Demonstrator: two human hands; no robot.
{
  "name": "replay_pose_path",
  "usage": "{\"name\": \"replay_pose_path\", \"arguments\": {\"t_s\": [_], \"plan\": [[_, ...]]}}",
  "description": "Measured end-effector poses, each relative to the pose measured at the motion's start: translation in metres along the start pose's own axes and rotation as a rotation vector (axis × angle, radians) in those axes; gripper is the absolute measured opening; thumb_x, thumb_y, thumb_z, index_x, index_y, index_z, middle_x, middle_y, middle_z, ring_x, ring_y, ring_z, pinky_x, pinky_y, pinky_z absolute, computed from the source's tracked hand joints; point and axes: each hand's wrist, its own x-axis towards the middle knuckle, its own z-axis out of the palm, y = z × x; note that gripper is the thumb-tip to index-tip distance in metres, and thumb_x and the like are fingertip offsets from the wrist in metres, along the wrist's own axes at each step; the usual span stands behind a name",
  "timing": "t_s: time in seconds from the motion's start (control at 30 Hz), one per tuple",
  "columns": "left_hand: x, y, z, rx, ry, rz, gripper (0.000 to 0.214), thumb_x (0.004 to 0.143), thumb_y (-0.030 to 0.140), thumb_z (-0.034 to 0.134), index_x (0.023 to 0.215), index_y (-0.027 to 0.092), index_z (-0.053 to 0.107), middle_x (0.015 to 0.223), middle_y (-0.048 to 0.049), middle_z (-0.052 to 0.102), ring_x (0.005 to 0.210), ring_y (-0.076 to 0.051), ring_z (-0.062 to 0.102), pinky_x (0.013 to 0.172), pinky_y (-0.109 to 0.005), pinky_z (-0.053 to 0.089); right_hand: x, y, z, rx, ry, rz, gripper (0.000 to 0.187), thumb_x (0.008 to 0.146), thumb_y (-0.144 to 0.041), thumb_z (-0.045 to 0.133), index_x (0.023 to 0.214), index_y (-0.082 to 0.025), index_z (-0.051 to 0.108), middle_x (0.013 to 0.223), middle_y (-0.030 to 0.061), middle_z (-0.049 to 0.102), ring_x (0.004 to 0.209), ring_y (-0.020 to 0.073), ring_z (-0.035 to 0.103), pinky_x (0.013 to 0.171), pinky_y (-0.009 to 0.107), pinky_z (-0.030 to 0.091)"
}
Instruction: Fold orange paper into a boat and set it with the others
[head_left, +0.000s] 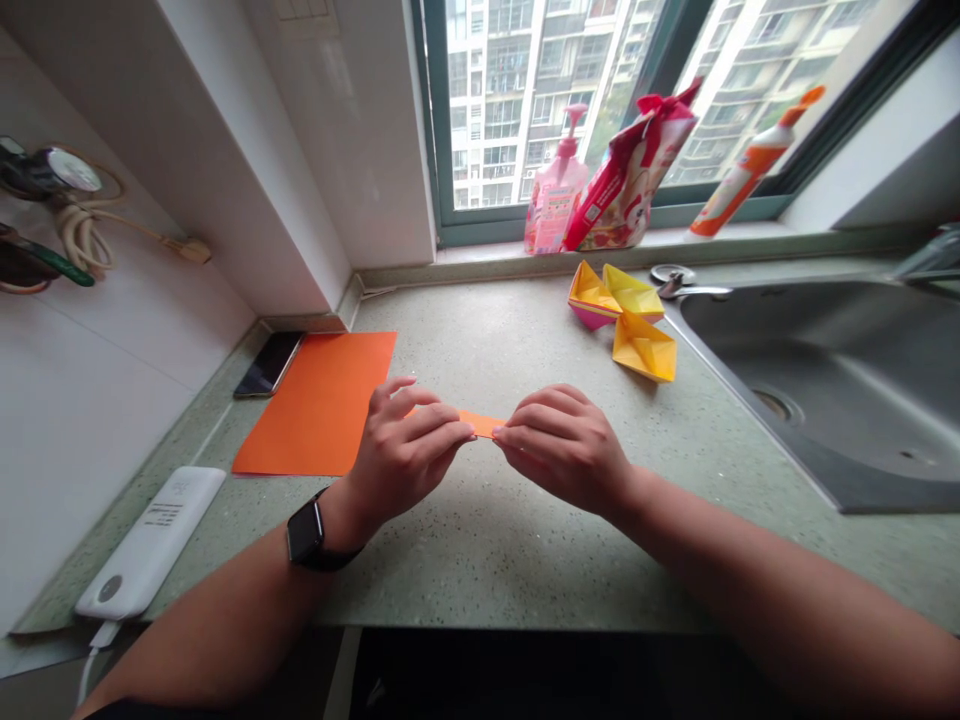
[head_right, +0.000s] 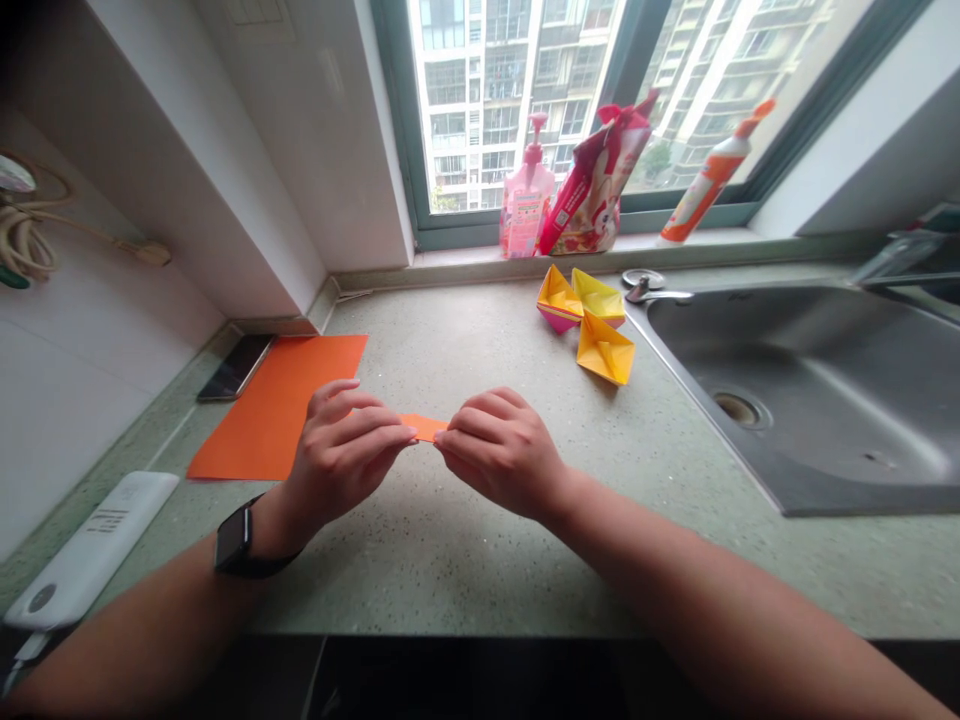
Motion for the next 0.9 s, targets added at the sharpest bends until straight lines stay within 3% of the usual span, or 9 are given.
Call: {"name": "replay_pose_path", "arguments": {"t_s": [0.3,0.67,0.9], "plan": [[-0.001,-0.031,-0.008,-0.011,-0.011,-0.018,0.010,0.101,0.018,0.078,0.099,0.028,0.078,0.093,0.0028,0.082,0.089,-0.019,0.070,0.106,-0.045,0.051,-0.005,0.015,-0.009,0.023,0.004,0.048,0.012,0.100,-0.016,0.074,0.093,-0.027,0.074,0.084,-0.0004,0.078,0.080,0.0195,0.069,0.076,0.037,0.051],[-0.008,-0.043,-0.002,-0.004,-0.045,-0.075,0.011,0.104,0.027,0.076,0.093,0.027,0.078,0.090,0.0008,0.080,0.085,-0.019,0.071,0.107,-0.045,0.054,-0.011,0.028,-0.002,0.067,-0.053,0.156,0.020,0.105,-0.023,0.068,0.086,-0.025,0.073,0.082,0.0018,0.076,0.076,0.0190,0.066,0.074,0.037,0.051],[-0.013,-0.055,0.002,-0.063,-0.047,-0.137,0.013,0.104,0.026,0.074,0.092,0.023,0.077,0.091,-0.0029,0.078,0.086,-0.020,0.069,0.095,-0.041,0.057,-0.009,0.034,-0.005,0.054,0.013,0.141,0.019,0.103,-0.019,0.070,0.085,-0.025,0.072,0.079,0.0014,0.073,0.074,0.0191,0.066,0.071,0.037,0.054]]}}
